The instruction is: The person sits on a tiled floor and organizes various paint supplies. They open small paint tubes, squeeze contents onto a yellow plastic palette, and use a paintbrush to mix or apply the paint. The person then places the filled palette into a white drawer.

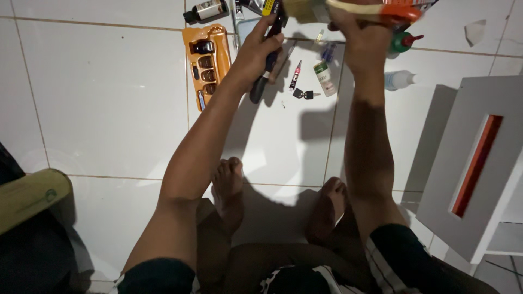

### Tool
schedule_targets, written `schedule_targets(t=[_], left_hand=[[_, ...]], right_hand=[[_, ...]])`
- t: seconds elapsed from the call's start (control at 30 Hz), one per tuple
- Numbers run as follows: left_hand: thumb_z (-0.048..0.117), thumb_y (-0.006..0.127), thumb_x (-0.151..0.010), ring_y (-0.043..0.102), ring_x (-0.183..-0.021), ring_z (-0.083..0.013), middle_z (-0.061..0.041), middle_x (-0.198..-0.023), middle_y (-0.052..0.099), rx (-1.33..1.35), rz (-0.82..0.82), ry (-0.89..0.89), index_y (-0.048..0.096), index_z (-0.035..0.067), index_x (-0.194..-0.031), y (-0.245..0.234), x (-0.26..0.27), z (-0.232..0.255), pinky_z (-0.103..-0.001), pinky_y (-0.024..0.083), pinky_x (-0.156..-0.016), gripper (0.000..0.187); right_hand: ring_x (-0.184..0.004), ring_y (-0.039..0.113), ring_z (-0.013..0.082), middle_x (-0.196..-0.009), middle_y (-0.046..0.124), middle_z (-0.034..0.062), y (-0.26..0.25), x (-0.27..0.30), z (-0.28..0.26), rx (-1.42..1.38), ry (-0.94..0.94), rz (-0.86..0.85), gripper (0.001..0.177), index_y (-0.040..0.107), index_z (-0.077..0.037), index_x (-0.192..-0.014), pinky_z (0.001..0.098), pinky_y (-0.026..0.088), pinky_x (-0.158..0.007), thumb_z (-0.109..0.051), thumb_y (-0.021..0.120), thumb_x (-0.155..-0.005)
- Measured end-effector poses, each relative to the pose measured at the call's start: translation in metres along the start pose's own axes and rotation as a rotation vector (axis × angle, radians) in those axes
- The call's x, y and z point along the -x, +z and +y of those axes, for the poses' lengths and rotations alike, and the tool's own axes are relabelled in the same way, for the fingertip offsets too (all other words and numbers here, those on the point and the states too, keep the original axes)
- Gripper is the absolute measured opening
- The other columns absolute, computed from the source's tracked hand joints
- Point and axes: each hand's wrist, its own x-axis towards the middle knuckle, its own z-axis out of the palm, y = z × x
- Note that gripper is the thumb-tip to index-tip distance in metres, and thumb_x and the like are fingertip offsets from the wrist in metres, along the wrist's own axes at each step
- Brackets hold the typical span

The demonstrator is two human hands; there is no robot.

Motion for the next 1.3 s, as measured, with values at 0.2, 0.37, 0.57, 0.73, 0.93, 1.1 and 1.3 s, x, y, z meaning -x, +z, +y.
schedule_targets(t=[0.2,0.37,0.57,0.73,0.93,1.1,1.3], left_hand=[[0.028,0.068,-0.100,0.067,-0.080,-0.0199,-0.010,-0.099,0.070,-0.560,0.138,0.151,0.050,0.013,-0.147,-0.002,-0.005,-0.010,-0.034,0.054,-0.073,0.052],[0.018,0.077,-0.094,0.072,-0.100,-0.0260,-0.016,-0.110,0.072,-0.668,0.142,0.350,0.053,0.010,-0.138,0.000,0.002,-0.003,-0.038,0.056,-0.088,0.050],[0.002,0.075,-0.090,0.069,-0.111,-0.0386,-0.018,-0.121,0.070,-0.837,0.175,0.597,0.056,0.010,-0.134,-0.006,0.002,0.005,-0.043,0.055,-0.092,0.048],[-0.005,0.074,-0.082,0.063,-0.110,-0.0437,-0.019,-0.118,0.067,-0.925,0.165,0.733,0.060,0.006,-0.126,-0.001,0.007,0.009,-0.048,0.052,-0.092,0.048],[-0.011,0.068,-0.083,0.062,-0.108,-0.0430,-0.018,-0.113,0.065,-0.956,0.171,0.844,0.060,0.004,-0.123,-0.003,0.009,0.012,-0.050,0.050,-0.089,0.043],[-0.009,0.071,-0.084,0.062,-0.106,-0.0436,-0.019,-0.115,0.064,-0.954,0.210,0.882,0.059,0.004,-0.125,-0.010,0.009,0.016,-0.051,0.050,-0.088,0.045],[-0.010,0.072,-0.087,0.062,-0.108,-0.0415,-0.017,-0.113,0.065,-0.990,0.195,0.865,0.061,0.005,-0.124,-0.008,0.008,0.015,-0.051,0.049,-0.088,0.042]], right_hand=[[-0.083,0.070,0.0196,-0.097,0.071,0.0120,-0.002,-0.004,-0.005,0.127,0.083,0.096,0.028,0.067,0.007,-0.113,0.0332,0.057,-0.074,-0.017,0.079,-0.107],[-0.095,0.075,0.0181,-0.111,0.074,0.0110,0.001,-0.005,-0.007,0.106,-0.048,-0.029,0.031,0.063,0.008,-0.121,0.0306,0.064,-0.080,-0.015,0.079,-0.108],[-0.074,0.069,0.0136,-0.088,0.068,0.0050,0.000,0.001,-0.023,-0.203,-0.004,0.085,0.021,0.065,0.004,-0.104,0.0305,0.061,-0.068,-0.015,0.073,-0.104],[-0.072,0.066,0.0094,-0.086,0.068,0.0031,0.008,-0.003,-0.022,0.116,-0.157,0.152,0.024,0.064,0.003,-0.097,0.0253,0.052,-0.064,-0.014,0.077,-0.107],[-0.070,0.060,0.0086,-0.084,0.064,0.0003,0.010,-0.004,-0.035,0.095,-0.155,0.137,0.023,0.061,0.002,-0.095,0.0238,0.047,-0.064,-0.012,0.076,-0.105],[-0.066,0.053,0.0081,-0.077,0.060,-0.0005,0.008,0.001,-0.055,0.128,0.000,0.020,0.017,0.065,0.000,-0.089,0.0246,0.040,-0.062,-0.006,0.070,-0.104],[-0.073,0.063,0.0095,-0.083,0.067,0.0012,0.021,-0.005,-0.045,0.057,-0.087,0.039,0.011,0.067,0.001,-0.090,0.0263,0.048,-0.067,-0.001,0.071,-0.100]])
